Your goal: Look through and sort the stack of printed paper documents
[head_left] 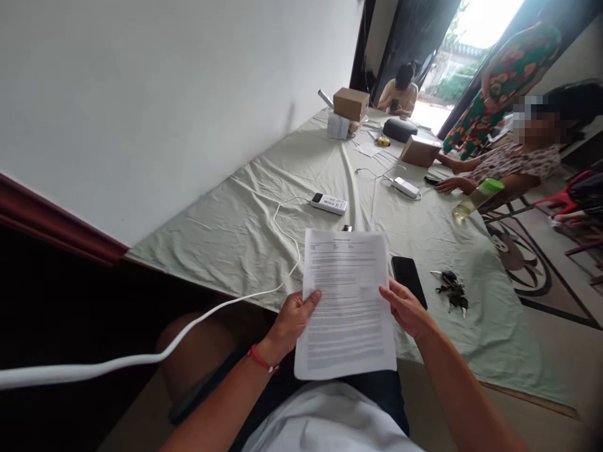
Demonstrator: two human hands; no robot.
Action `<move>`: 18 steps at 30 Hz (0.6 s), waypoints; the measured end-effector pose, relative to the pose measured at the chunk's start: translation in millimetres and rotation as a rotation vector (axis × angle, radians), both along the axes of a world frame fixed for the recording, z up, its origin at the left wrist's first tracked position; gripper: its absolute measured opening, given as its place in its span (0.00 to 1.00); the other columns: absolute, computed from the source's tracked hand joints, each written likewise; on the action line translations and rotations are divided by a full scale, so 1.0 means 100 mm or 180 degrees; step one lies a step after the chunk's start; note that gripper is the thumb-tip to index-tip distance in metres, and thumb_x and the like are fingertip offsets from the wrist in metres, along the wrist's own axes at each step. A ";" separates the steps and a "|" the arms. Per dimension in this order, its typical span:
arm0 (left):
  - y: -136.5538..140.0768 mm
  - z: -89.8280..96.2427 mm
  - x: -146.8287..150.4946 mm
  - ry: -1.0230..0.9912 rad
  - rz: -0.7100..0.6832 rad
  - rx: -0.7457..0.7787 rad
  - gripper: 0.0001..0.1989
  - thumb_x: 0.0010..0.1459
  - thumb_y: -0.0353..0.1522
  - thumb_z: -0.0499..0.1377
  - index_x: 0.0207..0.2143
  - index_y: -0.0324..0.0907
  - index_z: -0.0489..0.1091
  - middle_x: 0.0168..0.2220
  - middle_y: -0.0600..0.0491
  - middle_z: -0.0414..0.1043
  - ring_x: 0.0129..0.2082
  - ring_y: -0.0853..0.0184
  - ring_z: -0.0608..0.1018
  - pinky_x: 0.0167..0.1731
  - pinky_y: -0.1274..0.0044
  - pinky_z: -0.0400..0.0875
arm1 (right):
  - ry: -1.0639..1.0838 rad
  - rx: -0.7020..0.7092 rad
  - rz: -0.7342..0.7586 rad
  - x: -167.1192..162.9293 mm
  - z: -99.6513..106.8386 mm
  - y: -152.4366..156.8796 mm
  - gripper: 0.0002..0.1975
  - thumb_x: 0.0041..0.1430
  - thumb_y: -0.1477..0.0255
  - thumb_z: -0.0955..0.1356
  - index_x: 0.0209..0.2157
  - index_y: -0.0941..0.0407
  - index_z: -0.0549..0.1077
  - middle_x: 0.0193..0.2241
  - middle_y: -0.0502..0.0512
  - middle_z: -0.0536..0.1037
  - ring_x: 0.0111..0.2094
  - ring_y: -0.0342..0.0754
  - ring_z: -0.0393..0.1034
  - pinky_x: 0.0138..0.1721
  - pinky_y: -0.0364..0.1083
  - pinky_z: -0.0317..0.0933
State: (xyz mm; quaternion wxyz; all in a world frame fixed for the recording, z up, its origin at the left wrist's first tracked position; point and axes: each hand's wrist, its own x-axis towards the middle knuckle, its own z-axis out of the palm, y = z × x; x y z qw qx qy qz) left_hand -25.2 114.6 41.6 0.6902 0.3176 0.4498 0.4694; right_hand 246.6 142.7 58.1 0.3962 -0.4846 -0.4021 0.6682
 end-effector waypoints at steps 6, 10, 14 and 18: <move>0.44 -0.10 0.03 0.0305 0.0144 0.0462 0.34 0.50 0.56 0.71 0.44 0.35 0.80 0.42 0.42 0.85 0.44 0.51 0.85 0.53 0.59 0.78 | 0.0184 -0.0341 0.0071 -0.01 -0.15 0.33 0.23 0.44 0.59 0.83 0.39 0.57 0.84 0.35 0.59 0.87 0.35 0.54 0.83 0.42 0.52 0.77; 0.56 -0.17 0.04 0.0263 0.0165 0.0459 0.34 0.49 0.55 0.72 0.46 0.35 0.80 0.44 0.41 0.85 0.45 0.51 0.85 0.52 0.59 0.78 | 0.0229 -0.0248 -0.0125 -0.03 -0.29 0.51 0.23 0.40 0.59 0.84 0.37 0.57 0.84 0.33 0.58 0.87 0.33 0.53 0.82 0.39 0.50 0.76; 0.58 -0.20 0.06 -0.0059 0.0069 0.0378 0.33 0.53 0.54 0.70 0.48 0.35 0.79 0.46 0.40 0.84 0.46 0.51 0.85 0.51 0.61 0.78 | 0.0312 -0.0176 -0.0307 -0.07 -0.40 0.64 0.24 0.39 0.58 0.84 0.36 0.56 0.84 0.34 0.57 0.87 0.33 0.53 0.81 0.40 0.52 0.76; 0.59 -0.28 0.07 0.0179 0.0031 0.0357 0.32 0.49 0.53 0.72 0.44 0.35 0.80 0.42 0.40 0.84 0.44 0.50 0.85 0.49 0.61 0.78 | 0.0291 0.0018 -0.0266 -0.09 -0.49 0.68 0.25 0.43 0.56 0.82 0.41 0.54 0.81 0.37 0.57 0.86 0.34 0.53 0.81 0.40 0.53 0.76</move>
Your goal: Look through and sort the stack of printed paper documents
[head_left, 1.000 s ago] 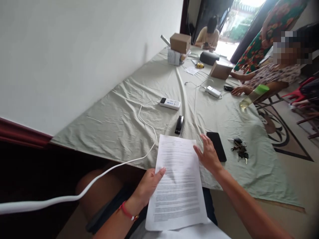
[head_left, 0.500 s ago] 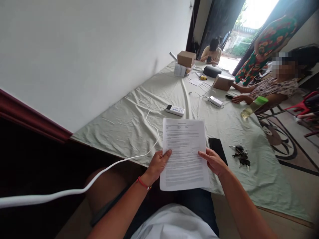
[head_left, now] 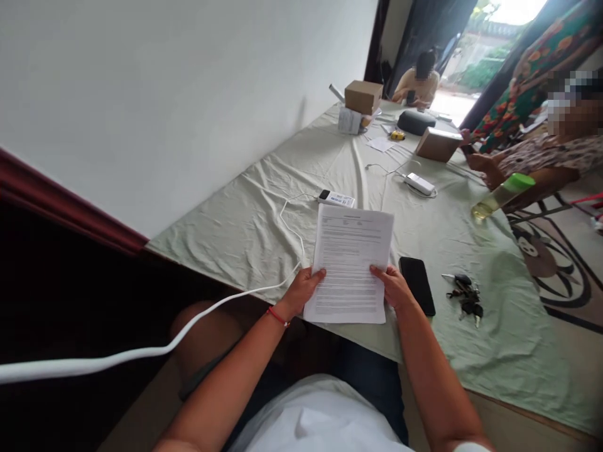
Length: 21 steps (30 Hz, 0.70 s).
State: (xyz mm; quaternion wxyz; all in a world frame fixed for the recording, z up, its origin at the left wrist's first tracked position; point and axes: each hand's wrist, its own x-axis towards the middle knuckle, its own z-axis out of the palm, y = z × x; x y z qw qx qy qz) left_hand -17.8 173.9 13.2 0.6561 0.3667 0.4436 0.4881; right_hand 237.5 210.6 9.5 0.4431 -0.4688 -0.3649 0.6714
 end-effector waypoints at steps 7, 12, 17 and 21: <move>-0.08 -0.11 -0.03 0.0159 0.0189 0.0151 0.31 0.51 0.55 0.70 0.44 0.38 0.80 0.41 0.43 0.85 0.43 0.51 0.85 0.49 0.63 0.79 | -0.0797 0.1031 -0.0889 0.04 -0.11 0.00 0.21 0.50 0.55 0.79 0.39 0.52 0.74 0.33 0.49 0.78 0.32 0.44 0.71 0.34 0.45 0.67; -0.08 -0.12 -0.02 0.0294 0.0480 0.0200 0.31 0.51 0.52 0.72 0.48 0.39 0.79 0.49 0.43 0.83 0.50 0.51 0.83 0.56 0.61 0.76 | -0.1144 0.1166 -0.0897 0.06 -0.14 0.04 0.19 0.49 0.55 0.77 0.31 0.53 0.72 0.25 0.45 0.70 0.25 0.42 0.60 0.27 0.44 0.58; -0.05 -0.15 -0.01 0.0186 0.0453 0.0112 0.33 0.49 0.52 0.73 0.50 0.39 0.78 0.49 0.43 0.83 0.51 0.50 0.83 0.56 0.61 0.76 | -0.1504 0.1231 -0.1119 0.06 -0.19 0.05 0.24 0.52 0.50 0.75 0.41 0.53 0.73 0.31 0.49 0.74 0.28 0.44 0.64 0.30 0.45 0.62; -0.05 -0.15 -0.01 -0.0024 0.0436 0.0071 0.32 0.48 0.50 0.74 0.49 0.39 0.78 0.48 0.44 0.84 0.48 0.51 0.84 0.54 0.61 0.77 | -0.1458 0.1211 -0.0991 0.05 -0.21 0.05 0.26 0.48 0.51 0.78 0.42 0.52 0.73 0.31 0.48 0.75 0.29 0.44 0.67 0.33 0.45 0.64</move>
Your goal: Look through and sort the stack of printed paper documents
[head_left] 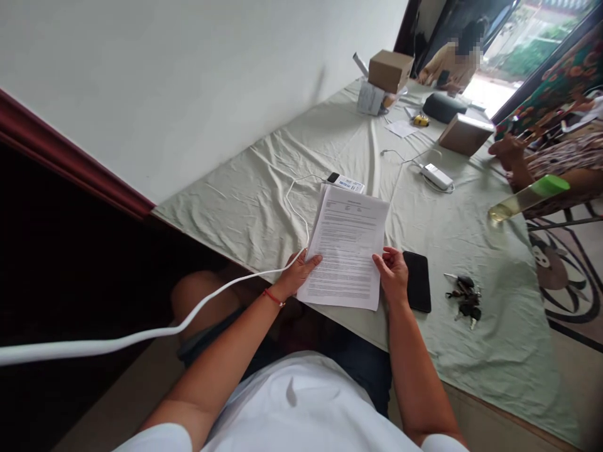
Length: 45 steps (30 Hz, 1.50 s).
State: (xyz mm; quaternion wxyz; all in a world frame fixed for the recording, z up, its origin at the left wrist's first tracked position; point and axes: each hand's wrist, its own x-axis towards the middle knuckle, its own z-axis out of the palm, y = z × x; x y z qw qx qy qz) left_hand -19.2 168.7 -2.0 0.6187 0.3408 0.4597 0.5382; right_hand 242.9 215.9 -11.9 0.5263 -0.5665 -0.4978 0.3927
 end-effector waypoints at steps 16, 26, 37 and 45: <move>0.06 -0.15 -0.01 0.0106 0.0246 0.0143 0.38 0.51 0.60 0.68 0.50 0.38 0.78 0.45 0.42 0.84 0.52 0.49 0.82 0.57 0.62 0.75 | -0.0825 0.0548 -0.0706 0.15 0.11 -0.03 0.21 0.61 0.52 0.68 0.27 0.55 0.73 0.23 0.47 0.67 0.28 0.44 0.58 0.32 0.45 0.55; 0.05 -0.15 -0.04 0.0137 0.0139 0.0044 0.37 0.48 0.61 0.68 0.43 0.38 0.78 0.36 0.47 0.84 0.36 0.55 0.84 0.36 0.68 0.78 | 0.1513 -0.0160 -0.0746 0.27 0.14 0.05 0.24 0.38 0.52 0.80 0.29 0.55 0.77 0.24 0.46 0.75 0.26 0.42 0.64 0.29 0.43 0.60; 0.08 -0.27 -0.05 0.0299 0.0105 0.0385 0.33 0.55 0.59 0.65 0.43 0.37 0.80 0.37 0.45 0.84 0.42 0.52 0.84 0.44 0.65 0.77 | 0.0400 -0.0024 -0.0192 0.20 0.00 0.07 0.22 0.46 0.52 0.77 0.31 0.55 0.75 0.25 0.48 0.75 0.25 0.43 0.64 0.28 0.44 0.59; 0.06 -0.22 -0.06 0.0180 0.0081 0.0299 0.31 0.55 0.56 0.68 0.45 0.38 0.79 0.38 0.46 0.84 0.40 0.53 0.84 0.43 0.64 0.78 | -0.0323 -0.0106 -0.0204 0.23 -0.07 0.07 0.25 0.47 0.49 0.76 0.38 0.54 0.76 0.28 0.50 0.78 0.26 0.46 0.68 0.28 0.46 0.60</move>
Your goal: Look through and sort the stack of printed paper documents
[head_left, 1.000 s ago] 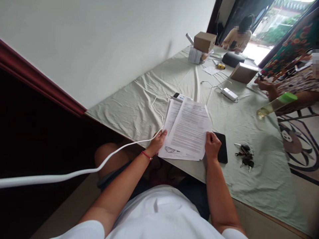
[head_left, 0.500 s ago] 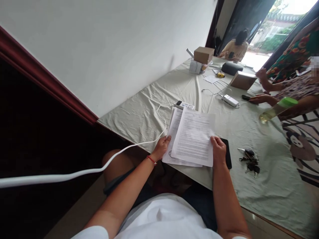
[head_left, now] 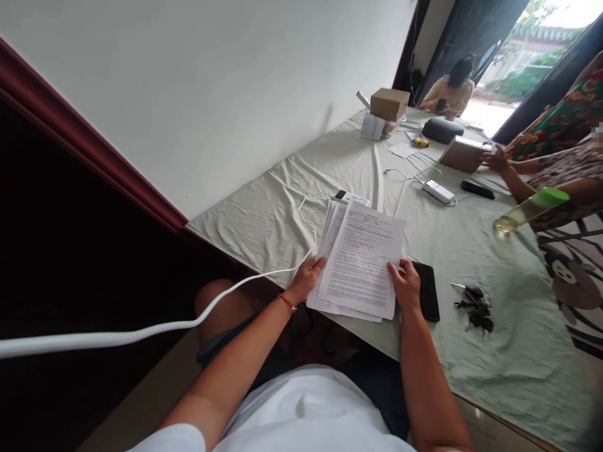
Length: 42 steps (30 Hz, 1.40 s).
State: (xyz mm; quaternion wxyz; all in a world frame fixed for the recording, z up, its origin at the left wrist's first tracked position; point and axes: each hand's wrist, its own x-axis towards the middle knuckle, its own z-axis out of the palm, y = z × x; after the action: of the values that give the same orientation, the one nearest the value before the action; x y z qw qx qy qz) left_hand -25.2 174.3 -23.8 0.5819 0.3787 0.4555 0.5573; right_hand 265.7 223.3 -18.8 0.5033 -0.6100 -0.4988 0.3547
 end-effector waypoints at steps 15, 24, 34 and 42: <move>0.03 0.06 0.00 -0.0376 0.0339 -0.0198 0.34 0.49 0.55 0.71 0.48 0.39 0.78 0.43 0.44 0.85 0.48 0.49 0.84 0.52 0.60 0.78 | -0.0356 0.0157 0.0108 -0.11 0.06 -0.07 0.20 0.54 0.52 0.71 0.32 0.56 0.78 0.27 0.53 0.78 0.30 0.47 0.68 0.35 0.48 0.62; 0.05 -0.02 -0.01 -0.0277 0.0216 -0.0323 0.35 0.49 0.59 0.69 0.44 0.39 0.79 0.39 0.44 0.84 0.47 0.48 0.84 0.48 0.60 0.79 | 0.1141 0.0501 -0.0623 0.01 0.13 -0.01 0.19 0.48 0.56 0.76 0.35 0.55 0.75 0.34 0.52 0.81 0.37 0.48 0.74 0.47 0.50 0.69; -0.01 0.11 0.02 -0.0233 0.0079 -0.0216 0.34 0.51 0.58 0.69 0.44 0.37 0.78 0.39 0.42 0.84 0.43 0.49 0.85 0.45 0.62 0.80 | 0.1946 0.0223 -0.0365 0.08 0.17 0.00 0.19 0.43 0.58 0.78 0.36 0.50 0.77 0.38 0.53 0.83 0.45 0.53 0.78 0.53 0.55 0.74; 0.02 0.03 0.02 -0.0168 0.0156 -0.0209 0.34 0.49 0.60 0.68 0.43 0.39 0.78 0.38 0.44 0.84 0.44 0.49 0.84 0.45 0.62 0.79 | 0.1408 0.0377 -0.0464 0.03 0.09 0.01 0.20 0.46 0.57 0.77 0.37 0.54 0.76 0.35 0.52 0.82 0.39 0.49 0.76 0.46 0.50 0.70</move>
State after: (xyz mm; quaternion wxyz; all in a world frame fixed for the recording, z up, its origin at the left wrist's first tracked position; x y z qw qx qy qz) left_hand -22.8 176.5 -21.1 0.5920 0.3333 0.4672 0.5659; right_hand 268.4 224.6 -10.1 0.6595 -0.5213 -0.3510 0.4125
